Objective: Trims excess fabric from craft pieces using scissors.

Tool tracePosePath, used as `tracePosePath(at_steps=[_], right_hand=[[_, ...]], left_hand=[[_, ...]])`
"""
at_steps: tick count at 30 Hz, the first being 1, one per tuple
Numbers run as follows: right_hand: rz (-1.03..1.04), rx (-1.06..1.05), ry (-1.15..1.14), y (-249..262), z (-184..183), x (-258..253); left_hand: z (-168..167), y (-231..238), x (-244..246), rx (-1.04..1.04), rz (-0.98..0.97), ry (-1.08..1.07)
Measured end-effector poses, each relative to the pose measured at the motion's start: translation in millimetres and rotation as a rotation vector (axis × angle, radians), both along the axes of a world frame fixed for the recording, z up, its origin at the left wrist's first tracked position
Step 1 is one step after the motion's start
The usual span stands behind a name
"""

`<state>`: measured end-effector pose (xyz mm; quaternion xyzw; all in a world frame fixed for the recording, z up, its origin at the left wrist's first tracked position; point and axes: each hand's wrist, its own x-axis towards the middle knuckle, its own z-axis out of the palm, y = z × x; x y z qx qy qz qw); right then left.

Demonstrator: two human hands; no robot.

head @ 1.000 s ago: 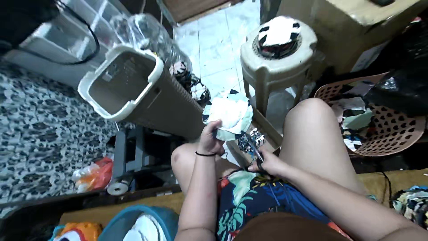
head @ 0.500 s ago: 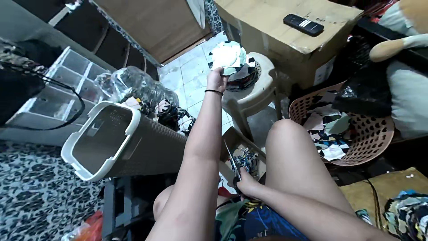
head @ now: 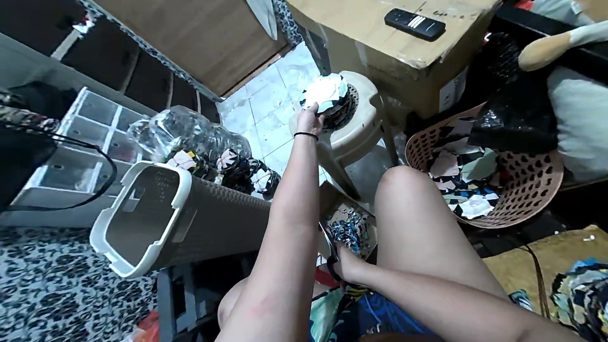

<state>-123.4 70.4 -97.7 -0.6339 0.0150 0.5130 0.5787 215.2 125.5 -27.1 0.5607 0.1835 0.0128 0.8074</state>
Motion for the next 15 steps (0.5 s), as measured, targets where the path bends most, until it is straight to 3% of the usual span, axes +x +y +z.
tracePosePath(at_steps=[7, 10, 13, 15], right_hand=[[0.029, 0.030, -0.157, -2, 4, -1], [0.012, 0.044, -0.275, -8, 4, -7], [0.046, 0.025, -0.382, -4, -3, -8], [0.050, 0.036, -0.439, -10, -1, -15]], left_hand=[[9, 8, -20, 0.192, -0.096, 0.007], [-1, 0, -57, 0.377, -0.161, 0.090], [-5, -51, -114, 0.583, -0.202, 0.128], [-3, -101, -168, 0.653, -0.373, 0.039]])
